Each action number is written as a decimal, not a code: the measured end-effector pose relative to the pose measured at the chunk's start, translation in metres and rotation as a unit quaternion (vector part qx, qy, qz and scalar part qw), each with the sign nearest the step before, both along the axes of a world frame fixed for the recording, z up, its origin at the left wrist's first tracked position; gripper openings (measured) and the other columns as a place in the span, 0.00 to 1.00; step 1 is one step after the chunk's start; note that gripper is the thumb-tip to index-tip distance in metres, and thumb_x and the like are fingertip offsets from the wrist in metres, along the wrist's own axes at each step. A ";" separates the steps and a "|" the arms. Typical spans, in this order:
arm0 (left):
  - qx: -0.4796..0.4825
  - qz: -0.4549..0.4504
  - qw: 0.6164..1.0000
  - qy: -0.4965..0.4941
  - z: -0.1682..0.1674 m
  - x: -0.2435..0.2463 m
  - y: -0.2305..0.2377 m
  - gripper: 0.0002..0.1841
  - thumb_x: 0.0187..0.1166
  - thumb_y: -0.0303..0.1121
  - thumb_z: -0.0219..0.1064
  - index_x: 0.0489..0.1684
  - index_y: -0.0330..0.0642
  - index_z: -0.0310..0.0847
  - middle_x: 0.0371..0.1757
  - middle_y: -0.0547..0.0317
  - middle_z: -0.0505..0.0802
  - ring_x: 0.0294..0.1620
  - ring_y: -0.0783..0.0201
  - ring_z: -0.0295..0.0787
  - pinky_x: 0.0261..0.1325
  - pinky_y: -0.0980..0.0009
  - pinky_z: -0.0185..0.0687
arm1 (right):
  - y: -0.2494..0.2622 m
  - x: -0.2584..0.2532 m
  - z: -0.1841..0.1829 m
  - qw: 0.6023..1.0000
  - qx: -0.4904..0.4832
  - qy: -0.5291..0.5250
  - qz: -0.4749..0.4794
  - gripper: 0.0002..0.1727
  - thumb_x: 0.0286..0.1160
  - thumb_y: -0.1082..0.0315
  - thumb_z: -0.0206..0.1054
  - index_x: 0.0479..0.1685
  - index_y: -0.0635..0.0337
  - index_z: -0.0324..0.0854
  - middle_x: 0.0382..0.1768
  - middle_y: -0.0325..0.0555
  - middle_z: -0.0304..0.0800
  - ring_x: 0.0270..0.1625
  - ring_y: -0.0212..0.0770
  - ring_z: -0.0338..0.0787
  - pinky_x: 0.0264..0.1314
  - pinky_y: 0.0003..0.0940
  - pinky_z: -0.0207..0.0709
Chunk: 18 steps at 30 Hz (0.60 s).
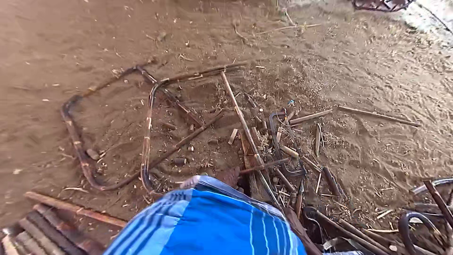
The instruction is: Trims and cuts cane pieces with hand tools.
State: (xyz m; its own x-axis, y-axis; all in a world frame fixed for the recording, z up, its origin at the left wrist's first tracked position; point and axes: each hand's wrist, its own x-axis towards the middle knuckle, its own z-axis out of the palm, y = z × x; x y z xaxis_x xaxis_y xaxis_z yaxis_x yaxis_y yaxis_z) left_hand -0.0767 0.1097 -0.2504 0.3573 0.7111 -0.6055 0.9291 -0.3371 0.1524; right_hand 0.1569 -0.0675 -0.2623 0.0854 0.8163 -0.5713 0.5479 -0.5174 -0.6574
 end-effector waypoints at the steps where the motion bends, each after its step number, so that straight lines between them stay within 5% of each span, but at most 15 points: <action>1: -0.069 0.014 0.997 0.032 0.030 0.009 0.009 0.32 0.82 0.45 0.66 0.82 0.36 0.66 0.71 0.36 0.84 0.71 0.36 0.83 0.70 0.39 0.77 | 0.013 -0.006 0.029 1.000 -0.008 -0.021 0.004 0.33 0.95 0.47 0.46 0.46 0.68 0.88 0.39 0.57 0.90 0.46 0.47 0.88 0.58 0.48 0.78; 3: -0.096 0.013 0.994 0.044 0.024 0.009 0.010 0.28 0.88 0.39 0.62 0.84 0.36 0.64 0.73 0.33 0.83 0.73 0.34 0.82 0.72 0.38 0.75 | 0.006 -0.018 0.050 0.984 0.155 -0.091 -0.009 0.31 0.92 0.53 0.47 0.32 0.68 0.88 0.22 0.47 0.86 0.27 0.37 0.85 0.34 0.35 0.80; 4: -0.044 -0.002 0.999 0.019 -0.006 0.000 0.004 0.27 0.82 0.41 0.66 0.77 0.39 0.70 0.63 0.37 0.89 0.62 0.37 0.89 0.61 0.39 0.84 | 0.007 -0.015 0.078 0.998 0.057 -0.038 0.016 0.30 0.96 0.52 0.40 0.46 0.65 0.84 0.31 0.45 0.84 0.36 0.35 0.85 0.49 0.33 0.81; 5: -0.012 -0.013 1.000 0.002 -0.027 -0.005 0.003 0.29 0.77 0.44 0.69 0.74 0.41 0.72 0.57 0.40 0.91 0.55 0.39 0.92 0.54 0.40 0.86 | -0.009 -0.012 0.034 0.971 0.238 0.006 -0.019 0.32 0.95 0.44 0.42 0.35 0.60 0.81 0.21 0.37 0.78 0.25 0.27 0.80 0.32 0.25 0.79; 6: -0.003 -0.015 1.000 -0.002 -0.037 -0.006 0.003 0.30 0.76 0.46 0.70 0.74 0.41 0.71 0.55 0.41 0.91 0.54 0.39 0.92 0.52 0.40 0.87 | -0.018 -0.009 -0.012 0.945 0.321 0.053 -0.045 0.33 0.91 0.36 0.43 0.36 0.54 0.81 0.21 0.31 0.78 0.24 0.22 0.79 0.28 0.23 0.78; 7: -0.002 -0.013 1.000 -0.006 -0.038 -0.007 0.002 0.33 0.74 0.50 0.71 0.75 0.42 0.72 0.54 0.42 0.92 0.53 0.40 0.92 0.53 0.40 0.87 | -0.019 -0.005 -0.041 0.949 0.310 0.041 -0.045 0.37 0.87 0.32 0.45 0.30 0.53 0.83 0.18 0.32 0.80 0.21 0.26 0.81 0.23 0.30 0.79; 9: 0.001 0.001 1.000 -0.002 -0.036 -0.005 0.003 0.41 0.62 0.59 0.75 0.75 0.45 0.72 0.54 0.45 0.92 0.53 0.41 0.92 0.52 0.39 0.86 | -0.007 0.009 -0.053 0.998 0.063 0.011 -0.003 0.40 0.84 0.29 0.43 0.34 0.55 0.86 0.25 0.43 0.84 0.31 0.42 0.87 0.40 0.50 0.81; 10: -0.003 0.003 1.000 0.003 -0.036 -0.006 0.005 0.44 0.61 0.61 0.75 0.77 0.46 0.71 0.55 0.45 0.92 0.54 0.41 0.92 0.53 0.38 0.87 | 0.001 0.009 -0.044 1.000 -0.004 0.009 -0.008 0.41 0.84 0.28 0.43 0.35 0.56 0.86 0.27 0.44 0.85 0.34 0.43 0.87 0.44 0.52 0.81; 11: 0.002 0.001 1.000 0.004 -0.036 -0.006 0.009 0.43 0.61 0.60 0.75 0.76 0.46 0.71 0.55 0.46 0.92 0.53 0.41 0.92 0.52 0.39 0.87 | 0.009 0.007 -0.026 1.000 0.007 0.009 -0.027 0.40 0.84 0.29 0.44 0.32 0.55 0.86 0.24 0.42 0.83 0.31 0.41 0.85 0.40 0.49 0.80; 13: -0.021 -0.009 1.000 0.012 -0.034 -0.006 0.011 0.36 0.71 0.53 0.72 0.75 0.43 0.71 0.56 0.43 0.91 0.56 0.40 0.92 0.54 0.39 0.86 | 0.003 -0.004 0.001 0.977 0.192 0.053 -0.074 0.37 0.86 0.32 0.47 0.26 0.54 0.83 0.15 0.32 0.76 0.19 0.28 0.76 0.24 0.33 0.75; 15: -0.031 -0.016 0.999 0.014 -0.035 -0.005 0.009 0.29 0.77 0.46 0.69 0.75 0.41 0.71 0.58 0.41 0.91 0.58 0.40 0.91 0.56 0.40 0.85 | -0.007 -0.010 -0.005 0.928 0.323 0.146 -0.112 0.35 0.84 0.32 0.53 0.29 0.57 0.81 0.18 0.27 0.78 0.23 0.16 0.76 0.27 0.18 0.74; 16: -0.029 -0.019 0.999 0.018 -0.033 -0.004 0.011 0.29 0.78 0.46 0.69 0.75 0.41 0.71 0.58 0.42 0.91 0.58 0.40 0.91 0.56 0.40 0.86 | -0.014 -0.005 -0.017 0.938 0.297 0.152 -0.097 0.33 0.85 0.36 0.55 0.37 0.61 0.84 0.25 0.29 0.83 0.30 0.18 0.81 0.39 0.20 0.79; 18: -0.021 -0.021 0.999 0.024 -0.030 -0.005 0.011 0.34 0.73 0.50 0.70 0.76 0.43 0.70 0.58 0.44 0.91 0.58 0.41 0.91 0.56 0.41 0.86 | -0.011 0.004 -0.045 0.994 0.110 0.015 -0.021 0.39 0.86 0.31 0.45 0.37 0.58 0.86 0.26 0.41 0.85 0.31 0.34 0.86 0.41 0.41 0.83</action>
State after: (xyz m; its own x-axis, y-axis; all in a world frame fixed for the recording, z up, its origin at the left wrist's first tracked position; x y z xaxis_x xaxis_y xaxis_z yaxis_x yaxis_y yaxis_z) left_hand -0.0815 0.1207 -0.2802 0.3573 0.6690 -0.6518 0.9204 -0.3708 0.1239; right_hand 0.1607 -0.0780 -0.3071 0.1083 0.9178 -0.3820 0.5076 -0.3814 -0.7725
